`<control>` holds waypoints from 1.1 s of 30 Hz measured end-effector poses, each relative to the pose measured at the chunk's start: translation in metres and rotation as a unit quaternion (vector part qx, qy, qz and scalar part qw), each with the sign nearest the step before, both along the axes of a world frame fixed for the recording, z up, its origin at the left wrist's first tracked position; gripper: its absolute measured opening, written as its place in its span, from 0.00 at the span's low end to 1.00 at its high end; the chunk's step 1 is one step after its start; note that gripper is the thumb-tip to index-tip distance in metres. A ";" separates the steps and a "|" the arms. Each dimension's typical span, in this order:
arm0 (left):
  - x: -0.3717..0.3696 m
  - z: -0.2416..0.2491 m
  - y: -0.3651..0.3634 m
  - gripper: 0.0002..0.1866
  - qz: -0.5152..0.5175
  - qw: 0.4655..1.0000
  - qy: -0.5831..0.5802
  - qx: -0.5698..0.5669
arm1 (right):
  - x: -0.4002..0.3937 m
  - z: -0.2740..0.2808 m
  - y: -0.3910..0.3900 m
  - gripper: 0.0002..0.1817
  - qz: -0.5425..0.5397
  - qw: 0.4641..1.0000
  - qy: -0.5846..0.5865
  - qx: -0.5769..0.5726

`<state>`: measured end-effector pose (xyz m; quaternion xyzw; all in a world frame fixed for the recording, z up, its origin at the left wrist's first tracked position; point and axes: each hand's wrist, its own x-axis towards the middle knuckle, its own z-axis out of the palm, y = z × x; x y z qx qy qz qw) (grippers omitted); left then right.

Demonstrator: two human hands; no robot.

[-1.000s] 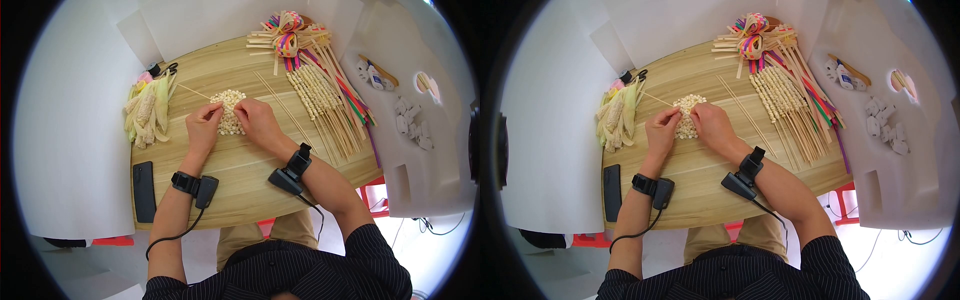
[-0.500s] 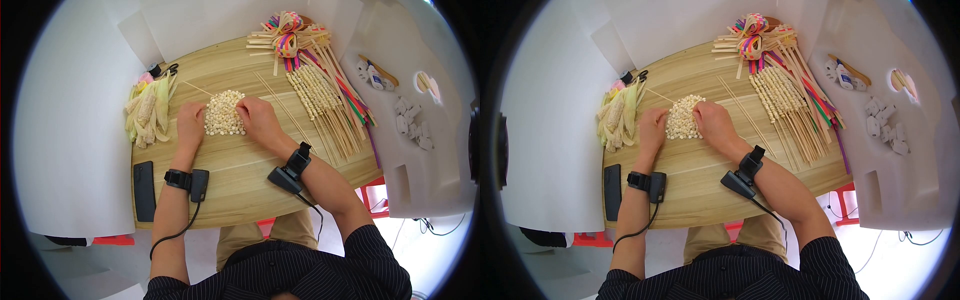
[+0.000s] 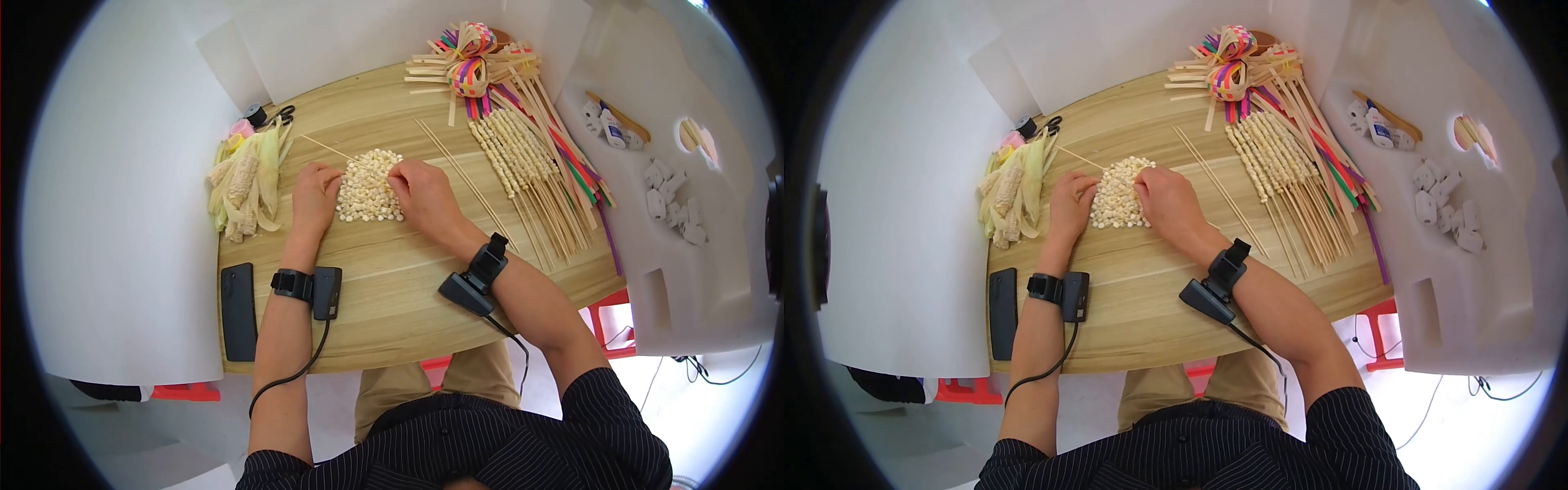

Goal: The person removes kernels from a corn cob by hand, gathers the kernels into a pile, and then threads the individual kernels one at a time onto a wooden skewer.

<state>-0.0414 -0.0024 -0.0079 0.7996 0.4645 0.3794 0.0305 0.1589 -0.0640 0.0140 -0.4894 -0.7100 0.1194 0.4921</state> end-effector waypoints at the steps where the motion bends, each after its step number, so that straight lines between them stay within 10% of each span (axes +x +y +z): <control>1: 0.000 0.000 0.000 0.07 -0.003 1.000 -0.019 -0.003 | 0.000 0.000 0.000 0.05 0.001 1.000 0.002 0.001; 17: -0.001 0.003 0.004 0.04 -0.003 0.862 -0.482 -0.157 | 0.000 -0.002 0.000 0.05 0.003 1.000 -0.005 -0.011; 33: -0.018 0.000 0.011 0.12 0.005 0.782 -0.596 -0.184 | -0.002 0.003 -0.003 0.05 0.042 0.998 -0.002 -0.039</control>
